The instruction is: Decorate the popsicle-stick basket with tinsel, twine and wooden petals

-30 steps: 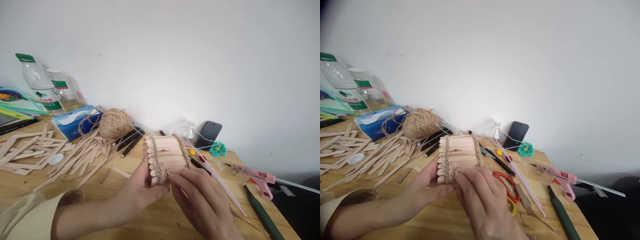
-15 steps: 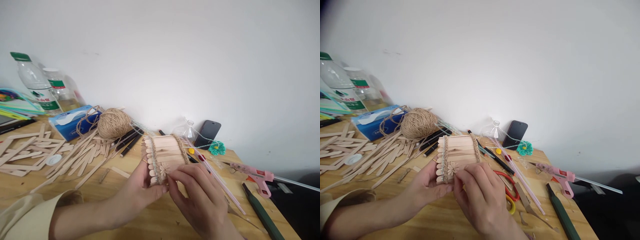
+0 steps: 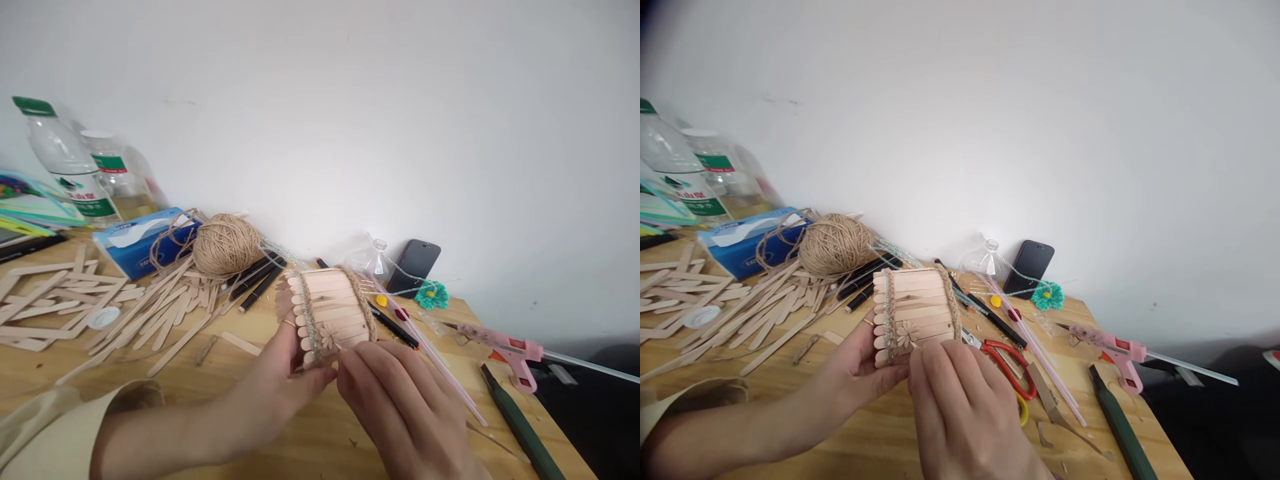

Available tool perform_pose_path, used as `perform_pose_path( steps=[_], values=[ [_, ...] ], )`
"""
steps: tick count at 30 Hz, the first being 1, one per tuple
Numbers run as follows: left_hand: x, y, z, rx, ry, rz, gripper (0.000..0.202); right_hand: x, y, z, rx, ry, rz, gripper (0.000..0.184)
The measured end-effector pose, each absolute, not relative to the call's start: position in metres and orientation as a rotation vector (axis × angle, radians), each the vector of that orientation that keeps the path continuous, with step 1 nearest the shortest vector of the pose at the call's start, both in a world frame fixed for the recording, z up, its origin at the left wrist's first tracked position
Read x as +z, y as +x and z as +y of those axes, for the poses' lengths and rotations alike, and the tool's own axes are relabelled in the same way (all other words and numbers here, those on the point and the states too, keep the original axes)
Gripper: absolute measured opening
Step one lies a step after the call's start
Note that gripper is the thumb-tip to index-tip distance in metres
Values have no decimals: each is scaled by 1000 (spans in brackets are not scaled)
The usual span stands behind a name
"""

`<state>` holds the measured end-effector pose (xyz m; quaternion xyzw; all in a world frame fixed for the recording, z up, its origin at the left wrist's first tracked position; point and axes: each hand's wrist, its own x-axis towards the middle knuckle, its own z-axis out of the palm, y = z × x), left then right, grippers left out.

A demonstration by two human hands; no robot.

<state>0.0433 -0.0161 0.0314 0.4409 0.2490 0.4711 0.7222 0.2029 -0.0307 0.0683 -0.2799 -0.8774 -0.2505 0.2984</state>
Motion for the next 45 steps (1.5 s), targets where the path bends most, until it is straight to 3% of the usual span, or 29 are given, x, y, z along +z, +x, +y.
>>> perform_pose_path(
  steps=[10, 18, 27, 38, 45],
  values=[
    [27, 40, -18, 1001, 1117, 615, 45, 73, 198, -32, -692, -811, -2354, 12],
    [33, 39, -17, 1024, 1091, 527, 39, 73, 205, -28, -203, -829, -2253, 20],
    [33, 38, -17, 1015, 1123, 527, 44, 81, 203, -23, -61, -861, -2096, 15],
    [29, 38, -18, 1019, 1139, 560, 42, 76, 200, -23, -135, -853, -2130, 11],
    [22, 38, -19, 1029, 1127, 546, 41, 64, 202, -23, -415, -854, -2168, 11]
  ],
)
